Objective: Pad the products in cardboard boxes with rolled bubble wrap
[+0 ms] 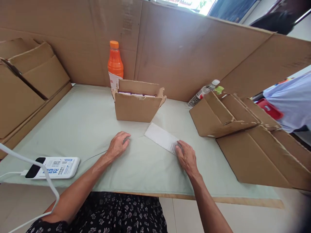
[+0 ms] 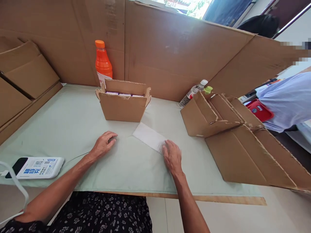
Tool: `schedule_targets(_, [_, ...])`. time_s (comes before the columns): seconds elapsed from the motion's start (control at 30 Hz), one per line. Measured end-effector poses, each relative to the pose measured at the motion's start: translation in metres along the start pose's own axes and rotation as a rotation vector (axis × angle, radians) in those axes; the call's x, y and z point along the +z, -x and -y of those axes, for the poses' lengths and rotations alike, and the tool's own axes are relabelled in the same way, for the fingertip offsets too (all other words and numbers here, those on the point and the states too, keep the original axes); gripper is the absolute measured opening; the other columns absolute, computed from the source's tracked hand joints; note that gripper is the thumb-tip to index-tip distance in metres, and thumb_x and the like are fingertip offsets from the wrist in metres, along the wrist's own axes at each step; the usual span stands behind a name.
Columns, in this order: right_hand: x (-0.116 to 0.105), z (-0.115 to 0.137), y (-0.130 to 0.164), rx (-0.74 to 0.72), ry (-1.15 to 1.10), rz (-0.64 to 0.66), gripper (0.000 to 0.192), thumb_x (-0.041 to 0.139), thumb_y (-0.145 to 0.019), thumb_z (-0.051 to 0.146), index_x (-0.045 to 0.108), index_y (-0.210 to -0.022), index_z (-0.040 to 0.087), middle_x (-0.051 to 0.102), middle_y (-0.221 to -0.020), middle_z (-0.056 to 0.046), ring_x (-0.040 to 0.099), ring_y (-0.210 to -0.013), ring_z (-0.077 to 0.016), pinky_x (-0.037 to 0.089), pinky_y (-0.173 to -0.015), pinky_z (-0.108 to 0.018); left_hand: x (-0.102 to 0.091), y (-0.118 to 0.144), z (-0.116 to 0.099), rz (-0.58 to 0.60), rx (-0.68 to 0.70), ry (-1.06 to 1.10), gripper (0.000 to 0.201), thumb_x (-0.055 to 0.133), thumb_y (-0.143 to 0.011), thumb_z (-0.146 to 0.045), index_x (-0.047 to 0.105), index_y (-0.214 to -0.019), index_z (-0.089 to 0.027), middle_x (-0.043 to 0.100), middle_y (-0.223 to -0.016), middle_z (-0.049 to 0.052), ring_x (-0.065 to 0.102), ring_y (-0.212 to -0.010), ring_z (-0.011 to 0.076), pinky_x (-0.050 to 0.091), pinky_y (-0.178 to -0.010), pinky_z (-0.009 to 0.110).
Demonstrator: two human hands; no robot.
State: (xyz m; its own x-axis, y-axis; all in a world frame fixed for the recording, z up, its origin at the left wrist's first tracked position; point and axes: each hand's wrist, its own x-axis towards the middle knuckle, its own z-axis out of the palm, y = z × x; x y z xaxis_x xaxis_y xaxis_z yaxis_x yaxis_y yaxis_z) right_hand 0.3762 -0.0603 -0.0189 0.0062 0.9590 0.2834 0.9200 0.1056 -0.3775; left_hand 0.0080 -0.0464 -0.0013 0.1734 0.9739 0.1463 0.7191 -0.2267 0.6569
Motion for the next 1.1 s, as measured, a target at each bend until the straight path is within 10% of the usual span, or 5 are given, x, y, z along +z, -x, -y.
schedule_targets(0.47, [0.024, 0.023, -0.032, -0.011, 0.039, 0.046, 0.042, 0.042, -0.094, 0.025, 0.068, -0.126, 0.016, 0.062, -0.141, -0.016, 0.055, -0.131, -0.0309, 0.043, -0.107, -0.053, 0.053, -0.086, -0.085, 0.162, -0.134, -0.230, 0.028, 0.059, -0.096, -0.027, 0.062, -0.122, -0.017, 0.070, -0.112, 0.009, 0.067, -0.105, 0.0238, 0.051, -0.096, 0.043])
schedule_targets(0.83, [0.021, 0.055, -0.016, -0.194, 0.055, 0.176, 0.045, 0.051, -0.096, 0.038, 0.062, -0.134, 0.016, 0.061, -0.143, -0.015, 0.054, -0.134, -0.0312, 0.044, -0.108, -0.050, -0.023, 0.038, -0.012, 0.097, -0.379, -0.280, 0.058, 0.050, -0.090, -0.025, 0.042, -0.147, -0.018, 0.073, -0.099, 0.008, 0.070, -0.085, 0.0258, 0.047, -0.071, 0.033])
schedule_targets(1.1, [0.022, 0.076, 0.014, -0.141, -0.197, 0.139, 0.016, 0.055, -0.091, 0.033, 0.066, -0.093, 0.023, 0.073, -0.118, -0.011, 0.067, -0.110, -0.0296, 0.052, -0.093, -0.048, -0.006, 0.033, -0.024, 0.148, -0.298, -0.104, 0.060, 0.048, -0.090, -0.024, 0.046, -0.150, -0.022, 0.065, -0.071, -0.001, 0.064, -0.069, 0.0212, 0.046, -0.064, 0.030])
